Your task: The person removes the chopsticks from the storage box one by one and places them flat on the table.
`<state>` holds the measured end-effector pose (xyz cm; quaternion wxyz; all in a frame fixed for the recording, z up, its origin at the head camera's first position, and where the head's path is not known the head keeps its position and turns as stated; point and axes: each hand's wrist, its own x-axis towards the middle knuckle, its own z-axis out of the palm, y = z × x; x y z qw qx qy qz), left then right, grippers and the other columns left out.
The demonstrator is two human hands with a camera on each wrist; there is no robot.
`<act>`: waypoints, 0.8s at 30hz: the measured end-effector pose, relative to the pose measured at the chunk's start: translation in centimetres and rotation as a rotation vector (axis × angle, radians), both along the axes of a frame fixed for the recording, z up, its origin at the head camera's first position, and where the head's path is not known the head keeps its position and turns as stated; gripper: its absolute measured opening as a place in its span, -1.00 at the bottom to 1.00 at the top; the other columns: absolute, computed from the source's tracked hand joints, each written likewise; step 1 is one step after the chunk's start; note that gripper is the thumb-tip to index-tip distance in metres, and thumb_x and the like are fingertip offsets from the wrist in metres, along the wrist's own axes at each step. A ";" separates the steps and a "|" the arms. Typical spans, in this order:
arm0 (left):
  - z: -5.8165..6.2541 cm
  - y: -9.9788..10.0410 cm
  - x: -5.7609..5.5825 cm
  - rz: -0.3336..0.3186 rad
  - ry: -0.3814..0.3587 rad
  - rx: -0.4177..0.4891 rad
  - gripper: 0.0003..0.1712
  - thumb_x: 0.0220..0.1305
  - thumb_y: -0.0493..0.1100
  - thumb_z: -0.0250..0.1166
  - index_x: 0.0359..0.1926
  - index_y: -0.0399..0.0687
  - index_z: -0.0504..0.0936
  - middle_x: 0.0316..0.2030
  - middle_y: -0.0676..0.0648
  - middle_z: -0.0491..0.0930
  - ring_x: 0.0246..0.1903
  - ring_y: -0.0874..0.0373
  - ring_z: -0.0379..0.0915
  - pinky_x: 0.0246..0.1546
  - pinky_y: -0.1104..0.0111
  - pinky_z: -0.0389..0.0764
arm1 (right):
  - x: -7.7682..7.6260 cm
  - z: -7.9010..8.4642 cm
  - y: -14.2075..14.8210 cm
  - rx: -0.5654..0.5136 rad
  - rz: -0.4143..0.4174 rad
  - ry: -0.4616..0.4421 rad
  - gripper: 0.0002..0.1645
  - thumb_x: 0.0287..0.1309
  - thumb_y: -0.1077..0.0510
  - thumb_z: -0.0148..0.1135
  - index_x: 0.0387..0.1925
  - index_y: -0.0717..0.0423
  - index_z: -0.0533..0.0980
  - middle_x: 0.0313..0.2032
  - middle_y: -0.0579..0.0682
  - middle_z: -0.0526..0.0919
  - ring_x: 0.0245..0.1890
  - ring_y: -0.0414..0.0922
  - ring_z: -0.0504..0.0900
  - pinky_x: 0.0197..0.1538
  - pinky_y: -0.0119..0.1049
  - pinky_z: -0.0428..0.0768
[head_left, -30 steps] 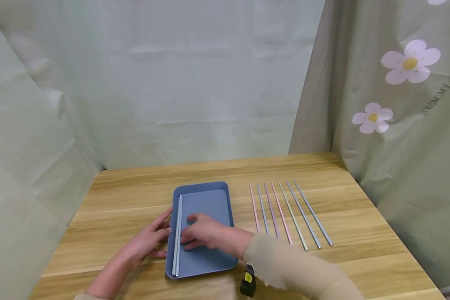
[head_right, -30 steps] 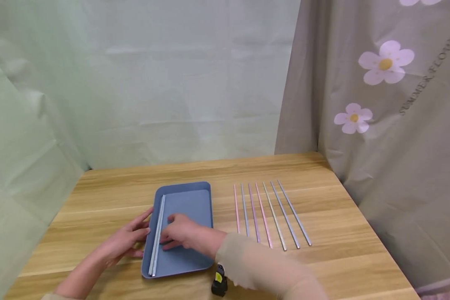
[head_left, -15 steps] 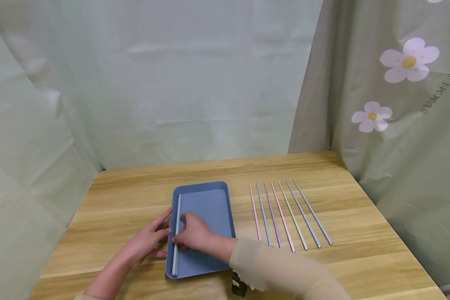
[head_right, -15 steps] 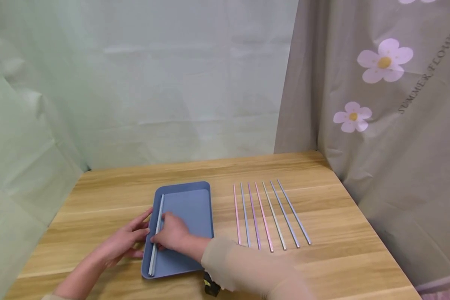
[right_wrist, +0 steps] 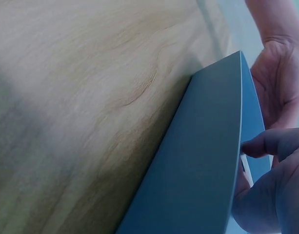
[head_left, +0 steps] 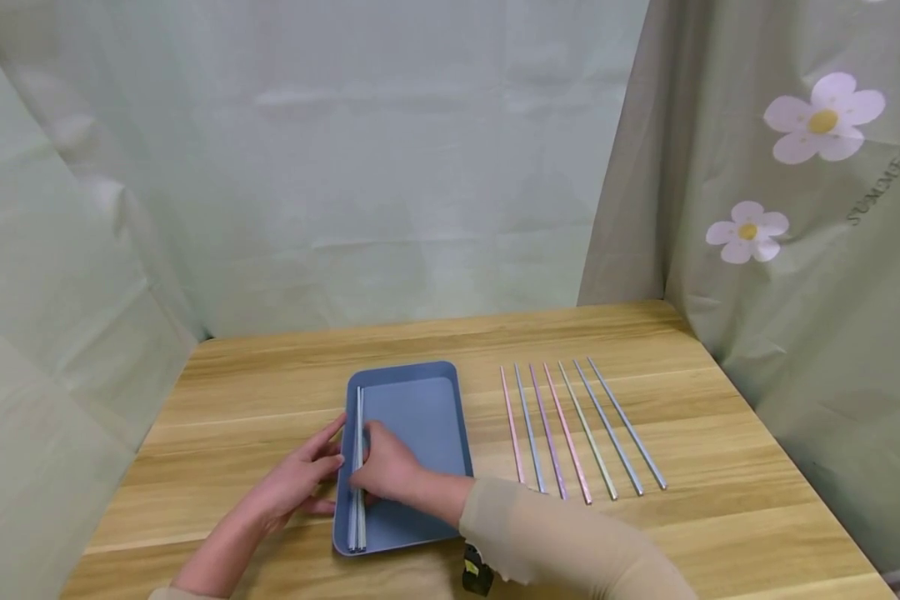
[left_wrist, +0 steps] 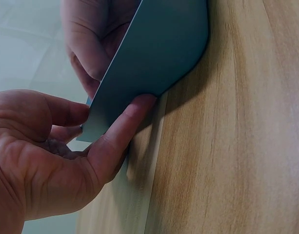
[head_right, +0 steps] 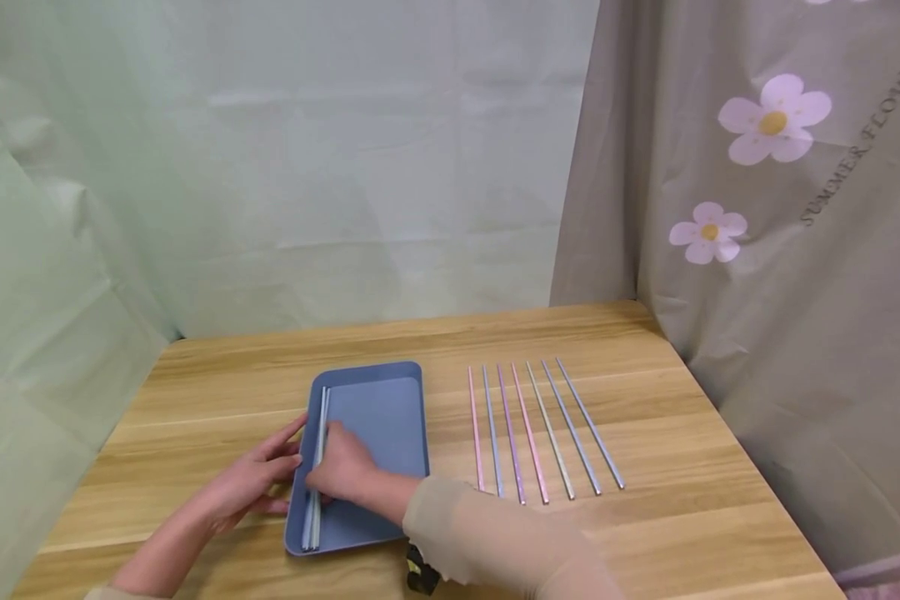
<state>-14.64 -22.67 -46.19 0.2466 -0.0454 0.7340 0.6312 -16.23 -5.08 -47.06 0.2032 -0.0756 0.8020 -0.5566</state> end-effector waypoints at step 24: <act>0.2 -0.1 0.1 0.009 -0.006 0.017 -0.23 0.59 -0.29 -0.01 0.65 0.30 -0.02 0.46 -0.40 0.11 0.17 -0.24 0.44 -0.25 -0.08 0.73 | -1.1 1.1 2.5 -0.225 -0.014 -0.094 0.14 -0.07 0.60 0.29 0.56 0.07 0.15 -0.18 0.13 0.49 -0.39 -0.04 0.58 -0.53 -0.08 0.72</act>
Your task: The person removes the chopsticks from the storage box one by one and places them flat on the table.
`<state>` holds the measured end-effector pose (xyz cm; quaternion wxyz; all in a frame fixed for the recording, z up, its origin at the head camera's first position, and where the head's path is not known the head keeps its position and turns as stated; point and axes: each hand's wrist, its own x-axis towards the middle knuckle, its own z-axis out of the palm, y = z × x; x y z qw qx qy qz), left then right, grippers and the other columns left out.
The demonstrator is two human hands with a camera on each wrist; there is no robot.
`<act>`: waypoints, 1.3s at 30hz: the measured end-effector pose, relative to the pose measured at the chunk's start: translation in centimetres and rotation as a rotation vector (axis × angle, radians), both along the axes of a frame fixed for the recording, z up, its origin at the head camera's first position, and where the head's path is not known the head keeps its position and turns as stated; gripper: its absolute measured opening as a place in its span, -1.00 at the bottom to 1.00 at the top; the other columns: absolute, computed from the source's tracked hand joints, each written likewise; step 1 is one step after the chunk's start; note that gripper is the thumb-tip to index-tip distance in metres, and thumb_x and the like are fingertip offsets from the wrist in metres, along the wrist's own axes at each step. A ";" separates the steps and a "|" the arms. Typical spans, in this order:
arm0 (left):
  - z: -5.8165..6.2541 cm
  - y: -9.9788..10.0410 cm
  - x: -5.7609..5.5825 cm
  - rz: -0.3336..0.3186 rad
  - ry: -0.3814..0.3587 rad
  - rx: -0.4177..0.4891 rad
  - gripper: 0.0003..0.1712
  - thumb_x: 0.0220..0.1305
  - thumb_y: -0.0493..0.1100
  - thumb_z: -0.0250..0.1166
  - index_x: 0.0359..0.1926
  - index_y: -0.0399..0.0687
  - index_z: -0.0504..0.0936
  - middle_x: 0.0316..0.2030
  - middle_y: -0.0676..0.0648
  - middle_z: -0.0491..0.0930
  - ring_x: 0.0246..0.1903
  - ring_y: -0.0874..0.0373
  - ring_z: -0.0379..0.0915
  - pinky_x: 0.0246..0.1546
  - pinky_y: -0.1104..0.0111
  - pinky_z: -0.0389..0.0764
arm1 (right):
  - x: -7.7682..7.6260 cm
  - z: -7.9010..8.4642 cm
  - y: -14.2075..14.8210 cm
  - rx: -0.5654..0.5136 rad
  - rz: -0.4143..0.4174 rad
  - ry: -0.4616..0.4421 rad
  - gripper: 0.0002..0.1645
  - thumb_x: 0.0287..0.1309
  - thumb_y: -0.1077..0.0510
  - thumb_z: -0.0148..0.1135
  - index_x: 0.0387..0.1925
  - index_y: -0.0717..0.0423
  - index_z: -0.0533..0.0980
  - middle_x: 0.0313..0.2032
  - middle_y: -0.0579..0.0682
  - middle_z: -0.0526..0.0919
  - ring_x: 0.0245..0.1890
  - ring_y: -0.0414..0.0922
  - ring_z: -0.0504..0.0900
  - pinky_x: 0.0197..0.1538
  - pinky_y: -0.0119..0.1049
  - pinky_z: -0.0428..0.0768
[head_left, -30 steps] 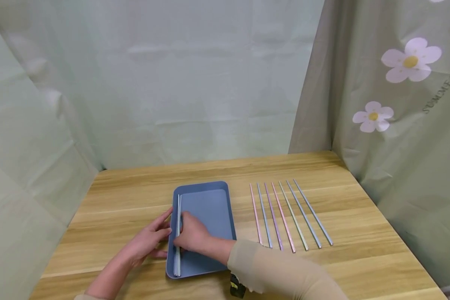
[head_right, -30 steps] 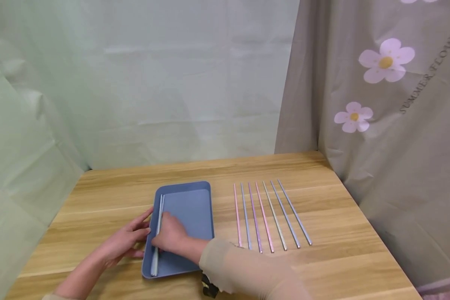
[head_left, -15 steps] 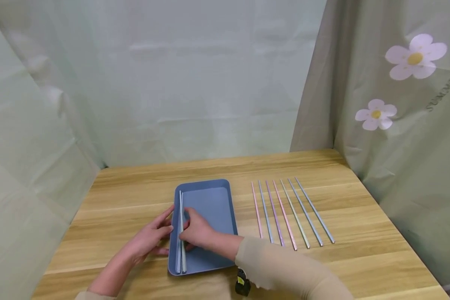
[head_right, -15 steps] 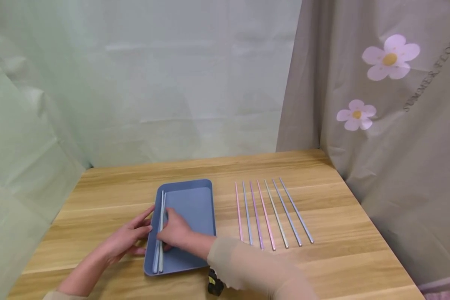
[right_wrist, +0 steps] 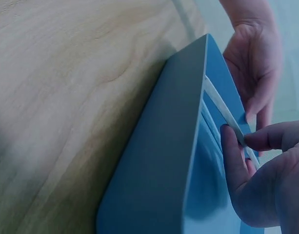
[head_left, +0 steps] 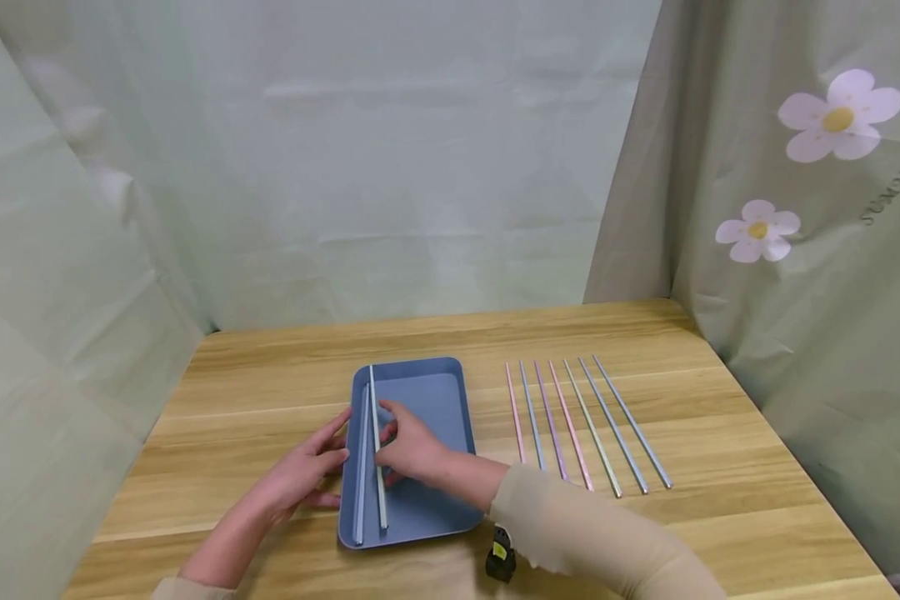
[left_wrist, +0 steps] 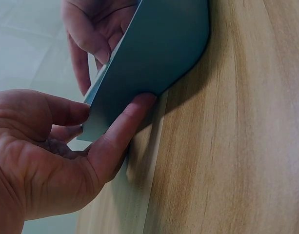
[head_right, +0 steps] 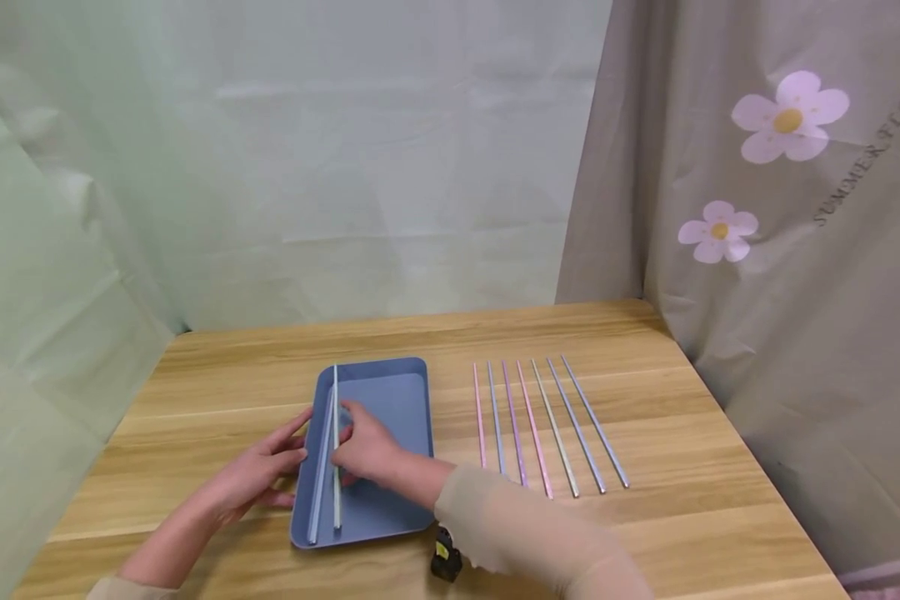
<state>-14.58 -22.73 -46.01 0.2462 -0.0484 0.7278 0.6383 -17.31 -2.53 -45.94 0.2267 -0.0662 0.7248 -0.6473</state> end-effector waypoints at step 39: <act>-0.2 0.3 0.0 0.010 0.015 -0.026 -0.21 0.58 -0.31 0.00 0.65 0.29 -0.02 0.47 -0.38 0.11 0.14 -0.21 0.44 -0.29 -0.06 0.74 | -0.9 1.8 9.0 -0.151 0.051 -0.010 0.05 0.05 0.55 0.23 0.57 0.04 0.16 -0.11 0.17 0.40 -0.35 -0.02 0.50 -0.35 -0.05 0.75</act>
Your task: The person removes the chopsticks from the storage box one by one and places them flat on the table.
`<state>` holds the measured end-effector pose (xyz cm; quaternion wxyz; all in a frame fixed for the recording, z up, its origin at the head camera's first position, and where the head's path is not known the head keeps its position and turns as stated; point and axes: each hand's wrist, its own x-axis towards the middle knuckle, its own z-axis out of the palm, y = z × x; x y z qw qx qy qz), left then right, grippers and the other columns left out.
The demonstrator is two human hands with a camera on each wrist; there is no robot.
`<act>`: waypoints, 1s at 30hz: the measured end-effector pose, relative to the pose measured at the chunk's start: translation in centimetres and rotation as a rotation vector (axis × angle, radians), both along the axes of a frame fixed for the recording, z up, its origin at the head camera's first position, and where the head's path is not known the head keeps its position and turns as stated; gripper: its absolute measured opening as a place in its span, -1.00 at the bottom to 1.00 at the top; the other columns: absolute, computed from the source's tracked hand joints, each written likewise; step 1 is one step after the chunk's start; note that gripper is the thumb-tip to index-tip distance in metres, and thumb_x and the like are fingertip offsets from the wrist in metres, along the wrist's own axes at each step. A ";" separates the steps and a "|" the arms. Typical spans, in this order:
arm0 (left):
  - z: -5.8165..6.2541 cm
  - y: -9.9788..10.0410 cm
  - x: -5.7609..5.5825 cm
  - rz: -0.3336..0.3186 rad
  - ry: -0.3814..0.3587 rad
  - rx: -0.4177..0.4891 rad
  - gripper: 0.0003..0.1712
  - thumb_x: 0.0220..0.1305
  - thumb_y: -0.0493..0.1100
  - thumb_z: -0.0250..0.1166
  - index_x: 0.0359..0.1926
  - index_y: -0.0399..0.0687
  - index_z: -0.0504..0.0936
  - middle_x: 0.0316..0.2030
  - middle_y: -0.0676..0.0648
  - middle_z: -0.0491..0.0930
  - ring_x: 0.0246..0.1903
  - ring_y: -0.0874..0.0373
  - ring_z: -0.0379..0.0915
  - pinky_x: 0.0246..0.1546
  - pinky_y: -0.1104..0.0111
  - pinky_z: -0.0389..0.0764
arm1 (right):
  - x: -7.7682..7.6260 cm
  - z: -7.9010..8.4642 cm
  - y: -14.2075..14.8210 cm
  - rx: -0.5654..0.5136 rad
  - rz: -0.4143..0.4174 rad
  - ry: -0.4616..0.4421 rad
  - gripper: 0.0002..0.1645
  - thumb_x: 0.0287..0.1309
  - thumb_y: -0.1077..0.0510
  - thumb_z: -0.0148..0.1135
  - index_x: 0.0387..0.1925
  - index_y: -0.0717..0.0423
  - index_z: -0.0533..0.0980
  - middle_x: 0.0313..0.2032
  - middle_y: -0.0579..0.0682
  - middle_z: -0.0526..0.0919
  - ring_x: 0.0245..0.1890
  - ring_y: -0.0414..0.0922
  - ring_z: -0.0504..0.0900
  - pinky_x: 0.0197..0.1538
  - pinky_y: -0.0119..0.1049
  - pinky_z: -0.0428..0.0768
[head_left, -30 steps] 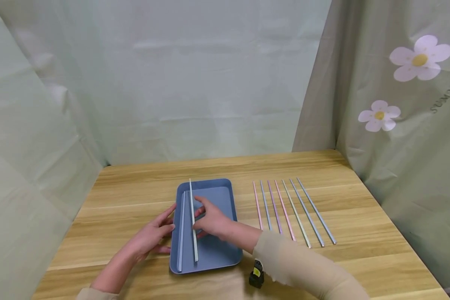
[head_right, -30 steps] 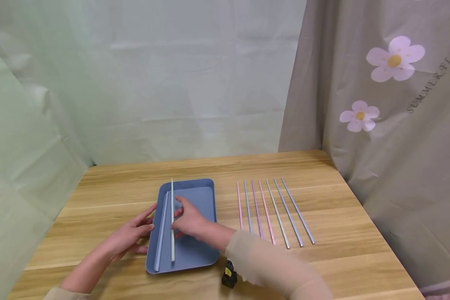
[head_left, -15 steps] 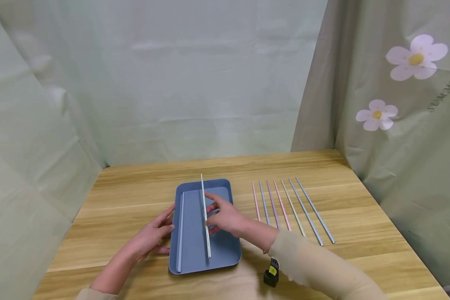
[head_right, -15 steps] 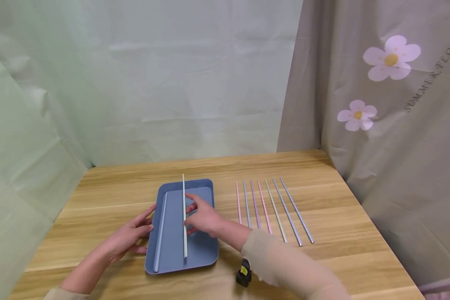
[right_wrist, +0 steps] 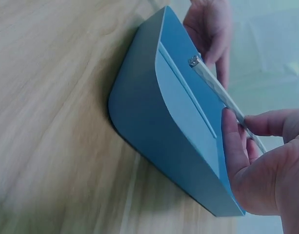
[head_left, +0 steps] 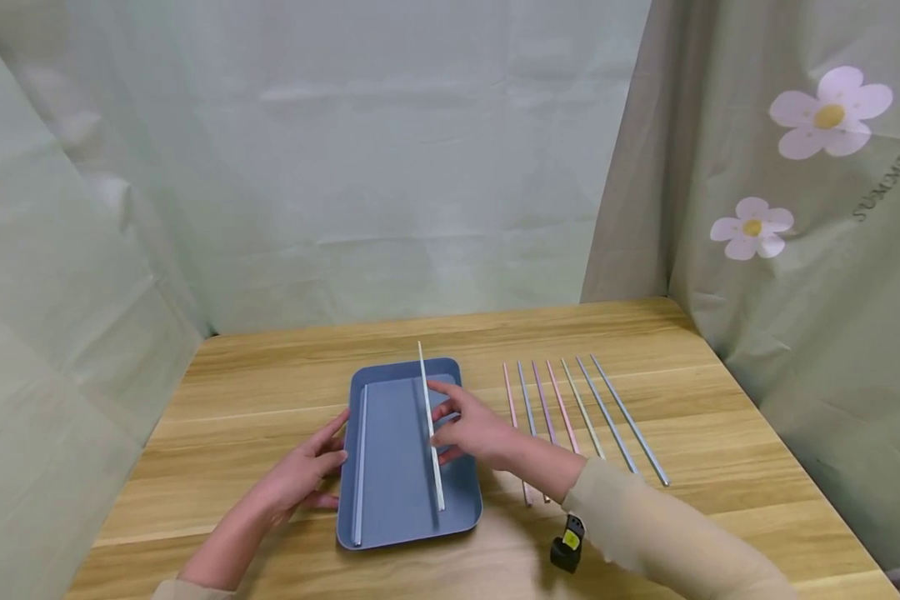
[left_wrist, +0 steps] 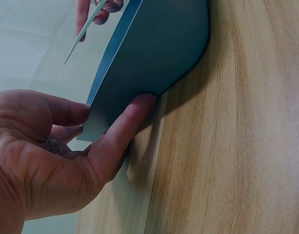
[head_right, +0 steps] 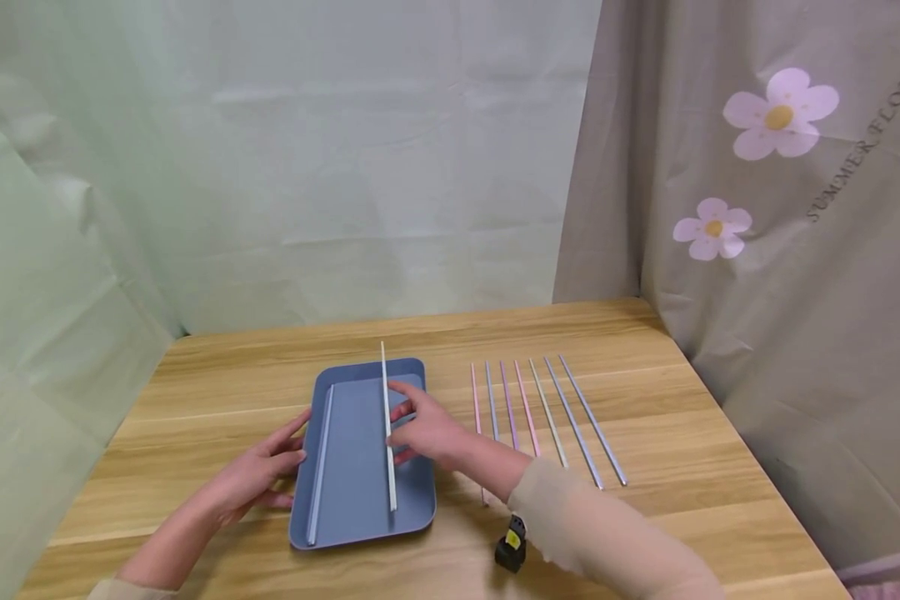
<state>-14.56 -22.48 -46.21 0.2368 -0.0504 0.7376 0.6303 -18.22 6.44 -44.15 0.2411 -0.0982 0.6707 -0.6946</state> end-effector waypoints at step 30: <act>-0.1 0.2 0.1 -0.003 0.013 -0.016 -0.21 0.59 -0.32 -0.04 0.66 0.26 -0.08 0.47 -0.40 0.07 0.23 -0.28 0.35 -0.27 -0.05 0.74 | -0.1 0.9 15.7 0.135 -0.089 0.054 0.04 0.18 0.45 0.20 0.61 0.04 0.01 0.01 0.21 0.33 -0.27 -0.04 0.52 -0.18 0.04 0.72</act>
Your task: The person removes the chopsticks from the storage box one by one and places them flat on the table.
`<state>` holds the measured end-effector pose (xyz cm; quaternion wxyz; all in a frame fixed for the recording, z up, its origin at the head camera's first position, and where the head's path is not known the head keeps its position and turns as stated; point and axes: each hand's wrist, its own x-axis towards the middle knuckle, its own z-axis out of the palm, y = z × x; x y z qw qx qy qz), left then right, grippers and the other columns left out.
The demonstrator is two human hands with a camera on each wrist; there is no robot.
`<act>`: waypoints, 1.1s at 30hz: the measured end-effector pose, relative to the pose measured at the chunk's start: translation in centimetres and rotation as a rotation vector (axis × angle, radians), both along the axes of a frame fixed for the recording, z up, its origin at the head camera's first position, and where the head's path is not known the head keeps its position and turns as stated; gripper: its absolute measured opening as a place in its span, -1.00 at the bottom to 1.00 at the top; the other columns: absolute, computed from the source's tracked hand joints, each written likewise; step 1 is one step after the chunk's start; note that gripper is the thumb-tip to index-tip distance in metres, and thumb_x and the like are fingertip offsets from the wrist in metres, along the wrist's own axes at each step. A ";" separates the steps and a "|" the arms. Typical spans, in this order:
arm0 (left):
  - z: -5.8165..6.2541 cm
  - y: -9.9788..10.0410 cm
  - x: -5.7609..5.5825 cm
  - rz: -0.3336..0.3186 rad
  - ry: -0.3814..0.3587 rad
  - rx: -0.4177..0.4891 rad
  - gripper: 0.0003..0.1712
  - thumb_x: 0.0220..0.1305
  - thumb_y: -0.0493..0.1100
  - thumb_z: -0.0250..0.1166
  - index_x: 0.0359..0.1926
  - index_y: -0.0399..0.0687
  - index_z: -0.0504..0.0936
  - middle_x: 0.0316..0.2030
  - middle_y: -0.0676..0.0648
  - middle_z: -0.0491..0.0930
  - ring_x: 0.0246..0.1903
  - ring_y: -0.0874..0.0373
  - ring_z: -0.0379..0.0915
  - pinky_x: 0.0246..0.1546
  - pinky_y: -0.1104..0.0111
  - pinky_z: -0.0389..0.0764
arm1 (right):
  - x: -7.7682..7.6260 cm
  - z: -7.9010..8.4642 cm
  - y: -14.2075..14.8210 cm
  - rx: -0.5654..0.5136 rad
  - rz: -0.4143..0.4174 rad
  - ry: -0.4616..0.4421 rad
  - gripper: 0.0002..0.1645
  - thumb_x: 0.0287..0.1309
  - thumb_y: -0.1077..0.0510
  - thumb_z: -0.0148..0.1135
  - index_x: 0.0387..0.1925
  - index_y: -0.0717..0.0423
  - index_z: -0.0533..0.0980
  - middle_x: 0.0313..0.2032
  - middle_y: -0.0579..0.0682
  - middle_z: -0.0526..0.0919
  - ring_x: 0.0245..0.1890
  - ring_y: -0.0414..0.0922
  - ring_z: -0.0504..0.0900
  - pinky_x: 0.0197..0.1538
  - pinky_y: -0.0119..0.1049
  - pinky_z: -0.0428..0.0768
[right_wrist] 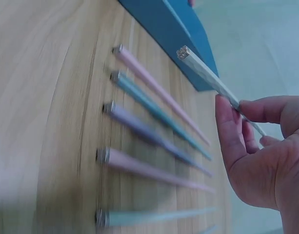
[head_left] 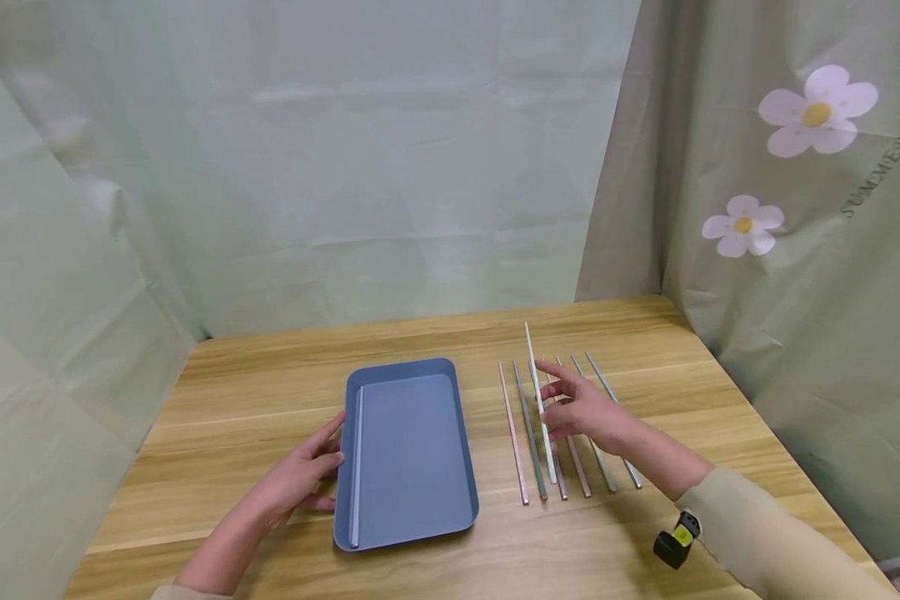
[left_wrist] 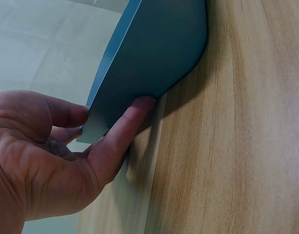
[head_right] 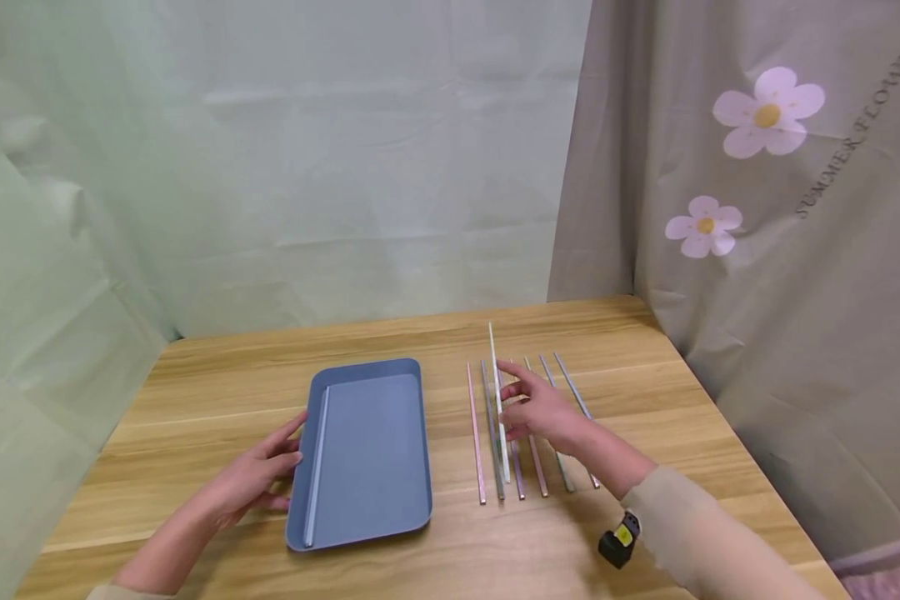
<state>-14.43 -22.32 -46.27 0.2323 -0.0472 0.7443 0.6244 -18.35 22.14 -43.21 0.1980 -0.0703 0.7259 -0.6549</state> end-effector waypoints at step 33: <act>-0.3 -0.2 -0.1 -0.012 0.002 0.023 -0.20 0.58 -0.32 -0.03 0.66 0.23 -0.08 0.48 -0.41 0.06 0.28 -0.31 0.33 -0.24 -0.06 0.74 | -1.4 -1.3 15.3 0.384 0.018 -0.002 -0.06 0.13 0.47 0.22 0.52 0.36 0.10 0.01 0.30 0.43 -0.21 -0.04 0.51 -0.29 -0.20 0.66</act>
